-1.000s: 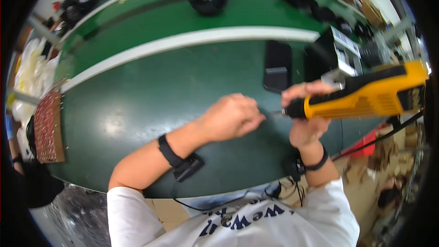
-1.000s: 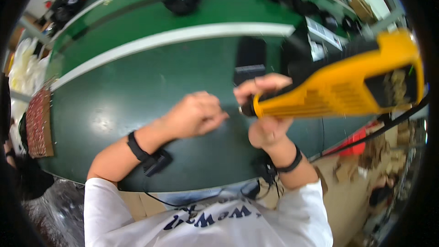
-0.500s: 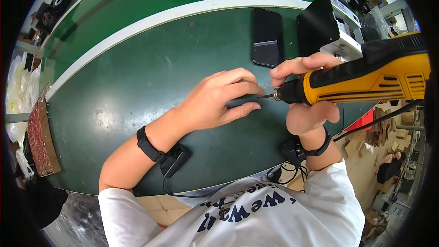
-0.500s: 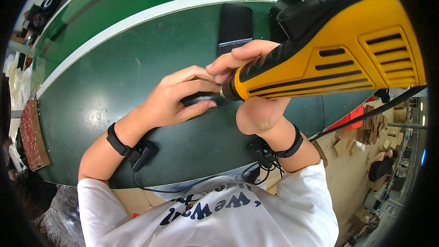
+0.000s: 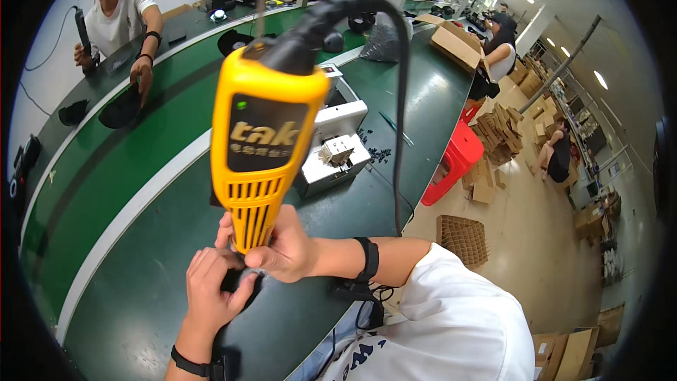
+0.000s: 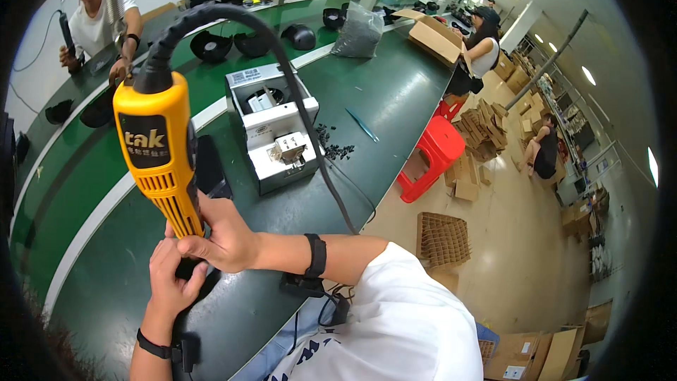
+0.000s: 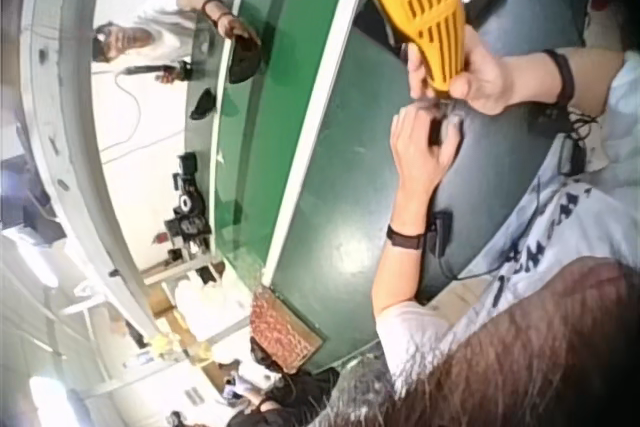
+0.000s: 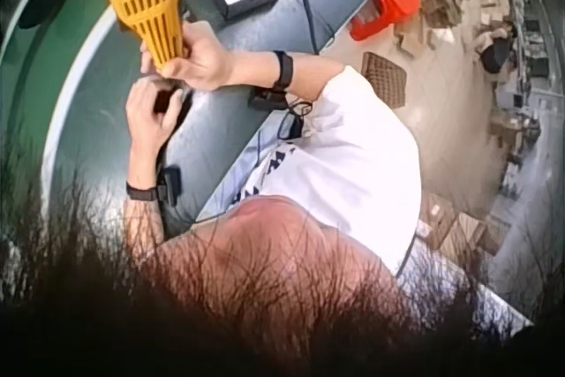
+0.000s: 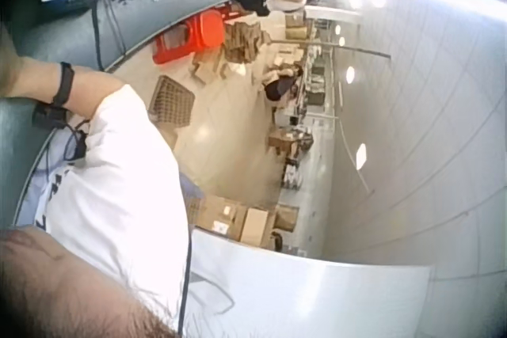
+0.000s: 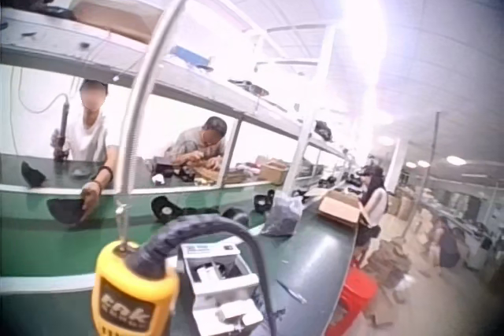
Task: Assembling electronic components, specifically installing a speaker into a plastic housing using an electric screwdriver.
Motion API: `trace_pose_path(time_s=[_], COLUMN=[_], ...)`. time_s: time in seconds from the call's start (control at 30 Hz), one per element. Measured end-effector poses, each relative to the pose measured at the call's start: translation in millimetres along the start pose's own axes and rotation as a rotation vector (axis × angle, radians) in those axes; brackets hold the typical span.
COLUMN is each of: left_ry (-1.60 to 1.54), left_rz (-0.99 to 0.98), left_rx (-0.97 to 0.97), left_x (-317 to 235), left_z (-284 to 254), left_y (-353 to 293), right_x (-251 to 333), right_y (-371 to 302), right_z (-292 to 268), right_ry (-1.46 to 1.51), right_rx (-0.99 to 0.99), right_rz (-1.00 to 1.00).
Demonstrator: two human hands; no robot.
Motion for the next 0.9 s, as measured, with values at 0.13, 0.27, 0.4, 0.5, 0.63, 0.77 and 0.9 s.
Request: trace_pose_path(time_s=[0.13, 0.27, 0.4, 0.5, 0.63, 0.77, 0.9], left_ry=[0.009, 0.022, 0.137, 0.115, 0.119, 0.013, 0.069], left_rz=[0.029, 0.070, 0.156, 0.070, -0.024, -0.142, -0.112], left_rx=[-0.032, 0.050, 0.169, 0.104, -0.059, -0.217, -0.070], left_x=[1, 2, -8, 2, 17, 11, 39], left_z=[5, 13, 22, 12, -10, -11, 0], left_y=[2, 1, -1, -9, -16, 18, -9], right_x=[4, 13, 18, 19, 0, 32, 29], right_y=[0, 4, 3, 5, 8, 11, 14], right_z=[-4, 0, -10, -14, -12, -20, -13], right_ry=[-0.140, -0.239, -0.209, -0.136, -0.072, -0.283, -0.188], right_rx=[0.025, 0.050, -0.038, -0.098, -0.132, -0.093, -0.090], right_rz=[-0.007, -0.080, -0.106, -0.113, -0.031, -0.116, -0.124])
Point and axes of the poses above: each hand's wrist, its own y-axis towards the middle knuckle, its own z-axis out of the palm, x = y × z, the point moved 10 cm from there along y, towards the middle knuckle, and after that the axes turned 9 degrees about y, right-handed, at the moved point
